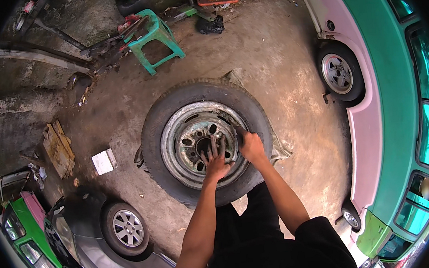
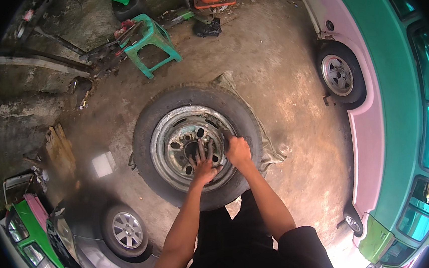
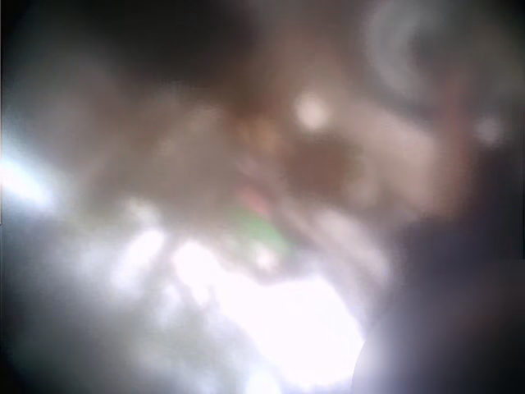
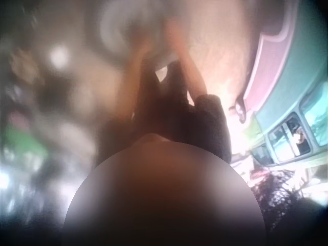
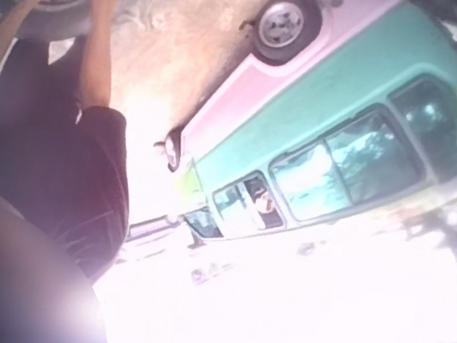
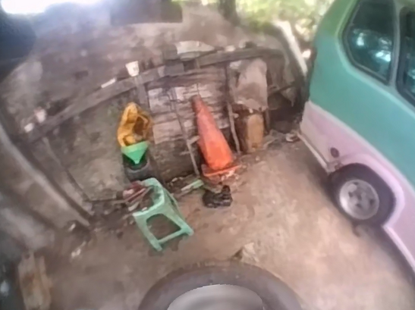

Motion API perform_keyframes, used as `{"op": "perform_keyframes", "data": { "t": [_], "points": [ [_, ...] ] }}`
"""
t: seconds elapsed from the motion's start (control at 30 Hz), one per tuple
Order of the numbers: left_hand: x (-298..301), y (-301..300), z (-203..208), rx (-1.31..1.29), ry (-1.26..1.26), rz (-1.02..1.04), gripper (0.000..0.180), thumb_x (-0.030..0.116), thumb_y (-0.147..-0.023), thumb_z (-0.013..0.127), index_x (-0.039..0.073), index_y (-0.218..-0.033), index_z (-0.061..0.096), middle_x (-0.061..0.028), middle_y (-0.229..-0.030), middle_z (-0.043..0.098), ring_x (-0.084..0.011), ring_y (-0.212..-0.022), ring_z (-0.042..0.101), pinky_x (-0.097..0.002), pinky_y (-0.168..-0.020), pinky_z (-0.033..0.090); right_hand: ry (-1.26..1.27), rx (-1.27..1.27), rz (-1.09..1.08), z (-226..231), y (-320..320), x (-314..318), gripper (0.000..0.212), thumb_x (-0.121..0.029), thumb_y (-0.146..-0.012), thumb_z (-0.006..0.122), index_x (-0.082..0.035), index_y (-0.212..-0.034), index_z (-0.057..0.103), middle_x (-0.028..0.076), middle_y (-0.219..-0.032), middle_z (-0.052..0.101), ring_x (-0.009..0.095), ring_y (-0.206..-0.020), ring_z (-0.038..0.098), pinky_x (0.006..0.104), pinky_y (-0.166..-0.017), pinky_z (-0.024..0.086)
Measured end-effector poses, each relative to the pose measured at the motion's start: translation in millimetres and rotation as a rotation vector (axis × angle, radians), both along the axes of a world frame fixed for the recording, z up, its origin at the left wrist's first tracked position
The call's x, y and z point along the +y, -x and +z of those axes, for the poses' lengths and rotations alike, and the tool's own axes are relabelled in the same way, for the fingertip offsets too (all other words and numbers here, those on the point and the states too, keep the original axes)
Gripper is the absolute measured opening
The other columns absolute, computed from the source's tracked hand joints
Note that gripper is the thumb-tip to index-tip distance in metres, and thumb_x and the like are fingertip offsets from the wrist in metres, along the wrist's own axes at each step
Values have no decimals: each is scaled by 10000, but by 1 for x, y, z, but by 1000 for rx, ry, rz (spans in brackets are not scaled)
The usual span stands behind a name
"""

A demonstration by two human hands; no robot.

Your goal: The person uses a tire iron to pry the tire bead off the rim, working around the circumference and flipping the tire to access both sides. The tire remains on the rim throughout the clip.

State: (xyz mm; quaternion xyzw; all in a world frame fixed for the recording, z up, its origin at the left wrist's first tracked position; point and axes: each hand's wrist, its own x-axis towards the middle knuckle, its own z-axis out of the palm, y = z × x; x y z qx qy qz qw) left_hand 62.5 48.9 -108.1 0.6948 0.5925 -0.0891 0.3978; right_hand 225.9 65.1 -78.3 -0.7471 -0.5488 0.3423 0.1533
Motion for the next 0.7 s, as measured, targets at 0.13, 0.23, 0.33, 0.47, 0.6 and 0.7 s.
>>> {"op": "perform_keyframes", "data": {
  "t": [0.13,0.23,0.33,0.47,0.6,0.7],
  "points": [
    [-1,0,1,2,-4,-1,1082,405,-777,741,321,-1548,-14,-110,-1608,-139,-413,-1449,144,-642,-1126,80,-50,90,-151,6,-3,-20,319,-130,-888,535,-80,-1188,634,276,-995,648,441,-961,623,509,-839,495],
    [-2,0,0,-15,-11,4,1082,400,-771,746,319,-1550,-1,-111,-1611,-121,-407,-1446,151,-636,-1126,86,3,181,-242,9,-1,-31,362,-60,-881,557,-66,-1238,614,279,-1094,622,414,-1071,591,436,-903,492],
    [-3,1,-3,-35,-35,8,1090,404,-766,751,317,-1550,-1,-118,-1609,-127,-410,-1445,148,-645,-1120,84,-108,223,-274,-1,7,-11,345,-67,-887,553,-39,-1225,615,281,-1097,624,408,-1092,589,429,-921,483],
    [-4,2,-5,-36,-33,0,1107,408,-764,755,314,-1550,-19,-130,-1603,-150,-420,-1452,121,-654,-1116,74,-110,182,-118,-3,11,6,344,-95,-905,547,-67,-1240,614,268,-1098,637,401,-1092,600,420,-925,482],
    [-4,3,-4,-62,-31,4,1117,396,-755,760,313,-1550,-20,-127,-1604,-150,-409,-1457,107,-649,-1120,75,-7,156,-226,14,6,-10,353,-104,-904,548,-81,-1251,607,274,-1092,626,415,-1093,575,431,-917,481],
    [-3,3,-2,-37,-18,7,1117,392,-753,762,315,-1550,-17,-118,-1605,-152,-409,-1459,95,-648,-1121,71,4,159,-213,17,7,-6,355,-115,-910,545,-83,-1258,602,266,-1102,628,410,-1098,574,429,-911,484]
  ]
}}
